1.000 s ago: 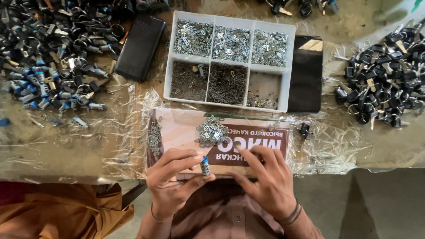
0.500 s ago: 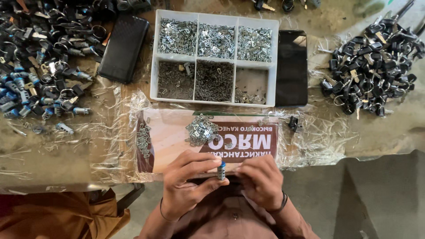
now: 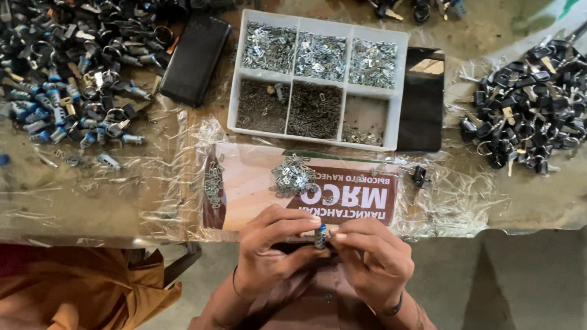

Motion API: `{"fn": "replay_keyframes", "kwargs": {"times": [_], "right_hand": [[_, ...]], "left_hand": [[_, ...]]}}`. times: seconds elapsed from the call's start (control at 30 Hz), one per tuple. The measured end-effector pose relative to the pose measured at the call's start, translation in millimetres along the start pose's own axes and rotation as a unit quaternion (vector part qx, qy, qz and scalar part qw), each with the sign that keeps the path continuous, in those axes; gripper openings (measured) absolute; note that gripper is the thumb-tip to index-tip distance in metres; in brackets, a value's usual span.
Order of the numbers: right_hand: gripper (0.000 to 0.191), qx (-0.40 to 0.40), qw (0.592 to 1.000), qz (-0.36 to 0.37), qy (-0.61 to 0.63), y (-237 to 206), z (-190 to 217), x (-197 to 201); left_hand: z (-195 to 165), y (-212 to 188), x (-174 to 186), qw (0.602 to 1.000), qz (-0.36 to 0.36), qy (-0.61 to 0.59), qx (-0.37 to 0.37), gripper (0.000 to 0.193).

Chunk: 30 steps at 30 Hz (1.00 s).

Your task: The person sits at a workbench covered with lock parts and assembles small lock cylinders by hand. They pick tiny springs, pins and caps from a compartment organizer box, insert them into a lock body held in both hands, and place finished assemblies aside while reaching for the next part.

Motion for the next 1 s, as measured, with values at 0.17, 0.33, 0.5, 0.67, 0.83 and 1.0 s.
{"fn": "replay_keyframes", "kwargs": {"times": [0.17, 0.33, 0.5, 0.67, 0.83, 1.0], "right_hand": [[0.024, 0.038, 0.999, 0.01, -0.019, 1.1, 7.8, -3.8], [0.025, 0.128, 0.987, 0.003, -0.093, -2.4, 20.5, -5.9], [0.021, -0.027, 0.999, 0.023, -0.004, -9.9, -12.3, -1.8], [0.018, -0.444, 0.854, 0.088, 0.255, -45.8, -80.7, -19.8], [0.022, -0.01, 0.971, 0.031, -0.236, -6.7, -34.4, 2.4], [0.03, 0.086, 0.943, 0.065, -0.315, 10.6, -18.4, -15.1]], "left_hand": [[-3.4, 0.0, 0.0, 1.0, -0.002, -0.019, -0.002, 0.043], [-7.6, 2.5, -0.9, 1.0, -0.002, 0.011, -0.023, 0.043], [-11.0, 2.2, -2.2, 0.998, 0.0, 0.041, -0.039, 0.043], [-11.2, 0.5, -4.8, 0.999, 0.01, 0.001, -0.031, 0.04], [-5.1, 1.6, 9.0, 1.0, -0.024, -0.016, -0.008, 0.043], [0.3, 5.6, 17.4, 0.999, -0.042, 0.019, -0.006, 0.045]]}}
Point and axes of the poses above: each hand's wrist, its own y-axis towards the middle knuckle, its own x-axis out of the back of the hand, z = x × y, the point moved 10 cm from there along y, towards the middle knuckle, and after that the axes turned 13 degrees about -z, right-handed, at the moved point
